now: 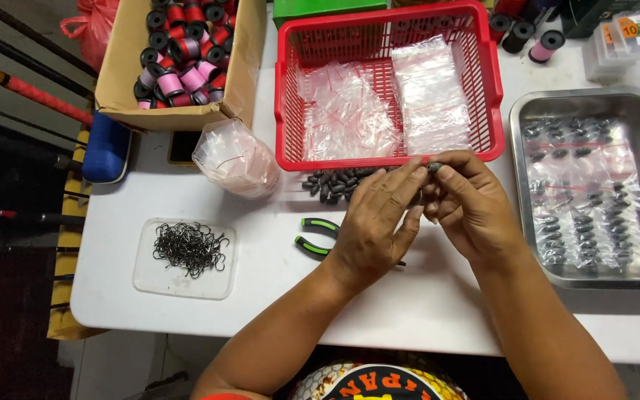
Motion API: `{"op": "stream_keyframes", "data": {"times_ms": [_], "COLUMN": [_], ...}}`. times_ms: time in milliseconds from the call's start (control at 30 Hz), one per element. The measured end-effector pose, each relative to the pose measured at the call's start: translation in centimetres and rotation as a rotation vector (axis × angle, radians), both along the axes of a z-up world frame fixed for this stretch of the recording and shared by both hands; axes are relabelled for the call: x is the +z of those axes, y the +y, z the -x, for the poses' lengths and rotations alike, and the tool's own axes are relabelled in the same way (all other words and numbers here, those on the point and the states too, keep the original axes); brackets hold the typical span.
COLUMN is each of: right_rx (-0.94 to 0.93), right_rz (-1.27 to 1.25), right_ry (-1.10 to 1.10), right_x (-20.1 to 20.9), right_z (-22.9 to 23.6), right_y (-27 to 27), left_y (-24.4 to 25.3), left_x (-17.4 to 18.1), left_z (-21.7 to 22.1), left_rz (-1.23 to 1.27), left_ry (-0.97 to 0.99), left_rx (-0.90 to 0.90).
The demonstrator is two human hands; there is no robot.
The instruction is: The person uses pliers to crimp small metal sleeves onto black cylindrical components, then places each finished unit into a small plastic bag. The person repeats this process for several units, organizing them into a tray.
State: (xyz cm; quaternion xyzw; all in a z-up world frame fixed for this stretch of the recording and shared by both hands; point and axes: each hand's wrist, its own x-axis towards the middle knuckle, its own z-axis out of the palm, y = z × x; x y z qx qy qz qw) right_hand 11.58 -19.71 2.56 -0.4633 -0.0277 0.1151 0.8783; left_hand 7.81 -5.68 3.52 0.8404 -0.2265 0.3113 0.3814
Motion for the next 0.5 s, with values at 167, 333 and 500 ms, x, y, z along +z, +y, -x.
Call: {"op": "stream_keyframes", "data": {"times_ms": [167, 333, 500], "right_rx": [0.003, 0.003, 0.015], "right_rz": [-0.004, -0.003, -0.002], "right_ry": [0.014, 0.038, 0.044], "right_x": [-0.01, 0.16, 0.11], "right_z": [0.01, 0.18, 0.23], "right_y": [-0.08, 0.1, 0.16], "left_y": [-0.01, -0.03, -0.07], "left_x": [-0.02, -0.18, -0.25], "left_z": [-0.03, 0.01, 0.13], "left_rz": [-0.012, -0.02, -0.009], "left_ry": [0.01, 0.017, 0.041], "left_rx": [0.002, -0.006, -0.012]}}
